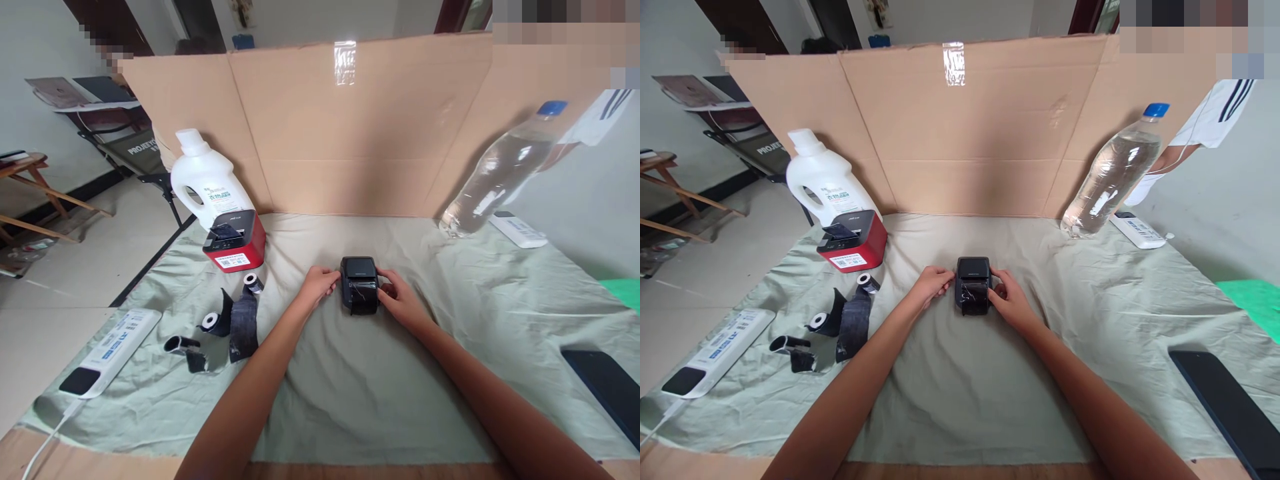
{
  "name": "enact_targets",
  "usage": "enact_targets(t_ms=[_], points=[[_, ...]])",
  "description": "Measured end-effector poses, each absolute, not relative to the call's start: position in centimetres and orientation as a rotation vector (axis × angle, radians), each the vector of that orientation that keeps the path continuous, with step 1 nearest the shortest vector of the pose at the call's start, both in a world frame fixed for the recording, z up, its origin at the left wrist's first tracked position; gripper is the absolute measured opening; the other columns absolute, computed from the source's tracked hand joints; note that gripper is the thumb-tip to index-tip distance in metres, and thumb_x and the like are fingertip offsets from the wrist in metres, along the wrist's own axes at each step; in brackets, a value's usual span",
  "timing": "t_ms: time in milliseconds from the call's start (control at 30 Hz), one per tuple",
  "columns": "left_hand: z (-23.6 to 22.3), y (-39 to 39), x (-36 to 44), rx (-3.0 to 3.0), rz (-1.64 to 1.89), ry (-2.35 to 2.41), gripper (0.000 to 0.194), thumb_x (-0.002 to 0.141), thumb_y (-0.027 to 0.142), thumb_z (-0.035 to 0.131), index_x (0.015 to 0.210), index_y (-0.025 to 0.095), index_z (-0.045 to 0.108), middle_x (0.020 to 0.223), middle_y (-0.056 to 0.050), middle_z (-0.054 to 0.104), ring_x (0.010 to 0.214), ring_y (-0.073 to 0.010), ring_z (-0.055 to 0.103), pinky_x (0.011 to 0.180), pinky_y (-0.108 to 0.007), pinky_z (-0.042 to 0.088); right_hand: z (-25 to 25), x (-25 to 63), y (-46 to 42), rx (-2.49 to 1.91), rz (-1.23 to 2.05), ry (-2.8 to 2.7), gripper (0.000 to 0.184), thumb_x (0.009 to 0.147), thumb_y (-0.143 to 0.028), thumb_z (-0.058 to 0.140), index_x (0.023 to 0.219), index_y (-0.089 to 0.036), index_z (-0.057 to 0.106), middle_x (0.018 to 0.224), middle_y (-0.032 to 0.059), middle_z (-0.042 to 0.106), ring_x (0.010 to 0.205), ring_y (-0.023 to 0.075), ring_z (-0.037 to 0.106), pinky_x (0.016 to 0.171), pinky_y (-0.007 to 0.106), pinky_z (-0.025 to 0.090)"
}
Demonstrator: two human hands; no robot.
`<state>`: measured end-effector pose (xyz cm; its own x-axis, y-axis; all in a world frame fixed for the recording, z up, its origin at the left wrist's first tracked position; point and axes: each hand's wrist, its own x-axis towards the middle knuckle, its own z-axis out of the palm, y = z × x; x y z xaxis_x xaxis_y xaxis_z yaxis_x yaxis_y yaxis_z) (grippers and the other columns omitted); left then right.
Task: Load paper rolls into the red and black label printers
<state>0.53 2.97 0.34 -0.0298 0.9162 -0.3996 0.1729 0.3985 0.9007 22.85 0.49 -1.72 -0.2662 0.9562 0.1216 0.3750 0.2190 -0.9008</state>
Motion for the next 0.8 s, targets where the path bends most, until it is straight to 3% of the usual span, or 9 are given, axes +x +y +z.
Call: enact_targets(t_ms=[133,233,367,467,600,667,800], points=[[0.1,2.7,0.5,1.024,0.833,1.479,0.021,0.085,0.018,0.060,0.064,0.015,0.058,0.048,0.004,0.050,0.036,-0.0052,0.036,0.040,-0.020,0.025,-1.6,22.9,0.4,-1.234,1.023,-1.772,0.049,0.090,-0.043,0.055,0.136,-0.026,0.052,0.120,0.0094,0.056,0.072,0.0156,0.057,0.064,0.032,0.053],[-0.5,1.9,0.8,1.089,0.944,1.504,0.014,0.088,0.019,0.057,0.087,0.013,0.070,0.054,0.004,0.055,0.041,-0.0067,0.041,0.045,-0.020,0.034,-1.6,23.0,0.4,-1.224,1.015,-1.775,0.049,0.091,-0.042,0.054,0.137,-0.026,0.052,0.121,0.0098,0.055,0.071,0.0155,0.056,0.065,0.034,0.054],[-1.4,0.5,1.5,1.392,1.208,1.592,0.036,0.086,0.015,0.057,0.118,0.018,0.073,0.073,0.001,0.068,0.061,-0.0108,0.056,0.066,-0.022,0.047,-1.8,23.0,0.4,-1.228,1.023,-1.783,0.049,0.091,-0.041,0.054,0.138,-0.026,0.051,0.123,0.0101,0.055,0.072,0.0157,0.058,0.067,0.034,0.055],[-1.6,0.0,1.7,1.432,1.189,1.550,0.041,0.086,0.013,0.054,0.123,0.020,0.072,0.092,-0.003,0.076,0.075,-0.0145,0.064,0.078,-0.026,0.052,-2.0,23.0,0.4,-1.230,1.027,-1.770,0.051,0.091,-0.041,0.054,0.139,-0.026,0.050,0.125,0.0104,0.055,0.074,0.0159,0.059,0.067,0.034,0.055],[-1.7,0.1,1.6,1.406,1.227,1.440,0.043,0.088,0.011,0.048,0.123,0.020,0.072,0.121,-0.004,0.073,0.107,-0.0175,0.066,0.100,-0.029,0.049,-1.9,23.1,0.5,-1.231,1.035,-1.770,0.050,0.091,-0.042,0.054,0.138,-0.025,0.051,0.121,0.0095,0.055,0.075,0.0161,0.059,0.066,0.033,0.054],[-1.9,0.4,1.4,1.440,1.225,1.412,0.048,0.089,0.011,0.046,0.131,0.021,0.067,0.117,-0.003,0.073,0.106,-0.0170,0.065,0.099,-0.029,0.049,-1.9,23.2,0.5,-1.219,1.040,-1.771,0.049,0.091,-0.041,0.053,0.138,-0.025,0.052,0.120,0.0092,0.055,0.073,0.0157,0.058,0.066,0.032,0.053],[-2.0,1.8,1.1,1.433,1.124,1.414,0.059,0.089,0.015,0.048,0.146,0.025,0.052,0.074,0.003,0.066,0.068,-0.0137,0.057,0.075,-0.025,0.051,-2.4,23.1,0.5,-1.204,1.038,-1.773,0.050,0.091,-0.042,0.053,0.139,-0.026,0.051,0.121,0.0092,0.055,0.073,0.0155,0.059,0.065,0.033,0.054]])
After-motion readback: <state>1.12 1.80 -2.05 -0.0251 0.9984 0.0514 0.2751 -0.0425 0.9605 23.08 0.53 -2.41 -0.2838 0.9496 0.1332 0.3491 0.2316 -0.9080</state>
